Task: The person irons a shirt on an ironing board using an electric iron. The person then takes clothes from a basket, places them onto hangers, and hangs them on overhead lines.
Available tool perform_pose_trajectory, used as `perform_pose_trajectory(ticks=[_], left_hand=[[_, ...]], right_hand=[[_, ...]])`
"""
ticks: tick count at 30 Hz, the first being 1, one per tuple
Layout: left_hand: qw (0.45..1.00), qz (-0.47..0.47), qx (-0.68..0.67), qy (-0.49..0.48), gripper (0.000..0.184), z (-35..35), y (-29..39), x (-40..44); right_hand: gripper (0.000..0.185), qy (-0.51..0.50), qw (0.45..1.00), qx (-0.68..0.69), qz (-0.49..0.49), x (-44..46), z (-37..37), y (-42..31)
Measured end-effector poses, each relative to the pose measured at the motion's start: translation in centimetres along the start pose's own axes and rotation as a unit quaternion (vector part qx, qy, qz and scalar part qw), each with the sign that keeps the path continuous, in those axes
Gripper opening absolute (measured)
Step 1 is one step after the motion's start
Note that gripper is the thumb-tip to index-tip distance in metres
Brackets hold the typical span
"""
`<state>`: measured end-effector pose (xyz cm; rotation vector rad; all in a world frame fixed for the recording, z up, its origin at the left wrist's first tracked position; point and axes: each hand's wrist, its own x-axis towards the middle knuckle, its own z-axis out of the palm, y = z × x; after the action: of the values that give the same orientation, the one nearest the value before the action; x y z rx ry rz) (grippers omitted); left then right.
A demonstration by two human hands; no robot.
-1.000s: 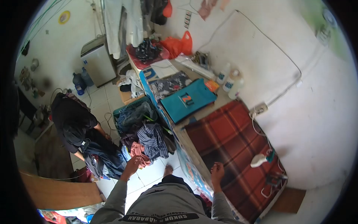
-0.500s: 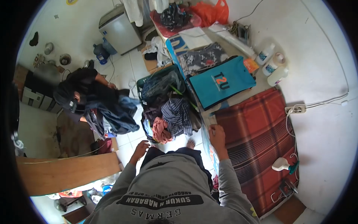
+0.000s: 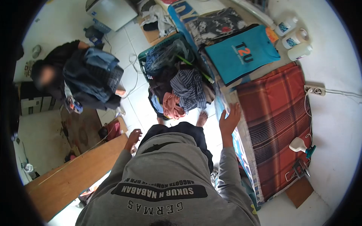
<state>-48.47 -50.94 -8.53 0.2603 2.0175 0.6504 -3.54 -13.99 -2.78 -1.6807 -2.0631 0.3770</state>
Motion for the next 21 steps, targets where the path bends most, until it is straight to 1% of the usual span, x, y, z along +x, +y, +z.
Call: perform_pose_trajectory(ticks=[1, 3, 4, 5, 7, 8, 9, 10, 13, 14, 15, 17, 18, 19, 21], left_hand=[[1.0, -0.003, -0.01, 0.015, 0.036, -0.7, -0.3, 0.2], [1.0, 0.021, -0.004, 0.02, 0.038, -2.6, -1.5, 0.5], [0.999, 0.044, -0.004, 0.032, 0.039, -3.4, -2.7, 0.8], [0.999, 0.037, -0.007, 0.03, 0.039, -4.5, -4.0, 1.1], [0.999, 0.037, 0.013, -0.001, 0.043, -7.4, -7.3, 2.4], [0.998, 0.064, 0.001, -0.02, 0.045, -9.1, -10.1, 3.4], [0.998, 0.029, 0.054, -0.026, 0.046, -11.2, -11.5, 3.5], [1.0, -0.009, -0.016, -0.025, 0.045, -13.1, -13.2, 3.5], [0.973, -0.106, -0.204, -0.005, 0.044, -18.0, -17.1, 1.3], [0.97, -0.168, -0.174, -0.008, 0.046, -20.1, -18.1, 1.2], [0.965, -0.2, -0.172, 0.012, 0.043, -21.8, -17.3, 0.0], [0.956, -0.194, -0.216, 0.03, 0.036, -24.9, -19.3, -0.3], [0.953, -0.199, -0.224, 0.041, 0.037, -26.2, -20.8, 0.7], [0.955, -0.21, -0.19, 0.087, 0.038, -27.2, -17.6, 0.3], [0.961, -0.216, -0.153, 0.073, 0.038, -29.6, -18.7, 3.6]], right_hand=[[0.055, -0.005, 0.999, -0.032, 0.001, -0.1, 0.8, -0.4], [0.062, -0.001, 0.996, -0.093, 0.001, -0.4, 1.9, -1.5], [0.067, -0.013, 0.994, -0.108, 0.021, -0.4, 2.5, -1.8], [0.072, -0.023, 0.99, -0.133, 0.03, -0.3, 3.1, -2.0], [0.076, -0.028, 0.981, -0.188, 0.034, -0.2, 4.0, -2.5], [0.078, -0.022, 0.976, -0.214, 0.031, -0.3, 4.5, -2.8], [0.079, -0.013, 0.971, -0.239, 0.026, -0.5, 4.9, -3.3], [0.08, -0.013, 0.968, -0.249, 0.036, -0.4, 5.0, -4.2], [0.088, -0.053, 0.935, -0.323, 0.135, 0.5, 6.1, -6.7], [0.088, -0.051, 0.935, -0.326, 0.128, 0.8, 6.2, -7.0], [0.089, -0.058, 0.93, -0.337, 0.137, 1.0, 6.4, -6.6], [0.09, -0.059, 0.92, -0.362, 0.139, 1.3, 7.1, -5.9], [0.09, -0.055, 0.917, -0.366, 0.146, 1.1, 7.6, -5.2], [0.092, -0.078, 0.906, -0.372, 0.185, 1.4, 7.5, -6.4], [0.094, -0.103, 0.899, -0.354, 0.236, 2.3, 7.6, -8.7]])
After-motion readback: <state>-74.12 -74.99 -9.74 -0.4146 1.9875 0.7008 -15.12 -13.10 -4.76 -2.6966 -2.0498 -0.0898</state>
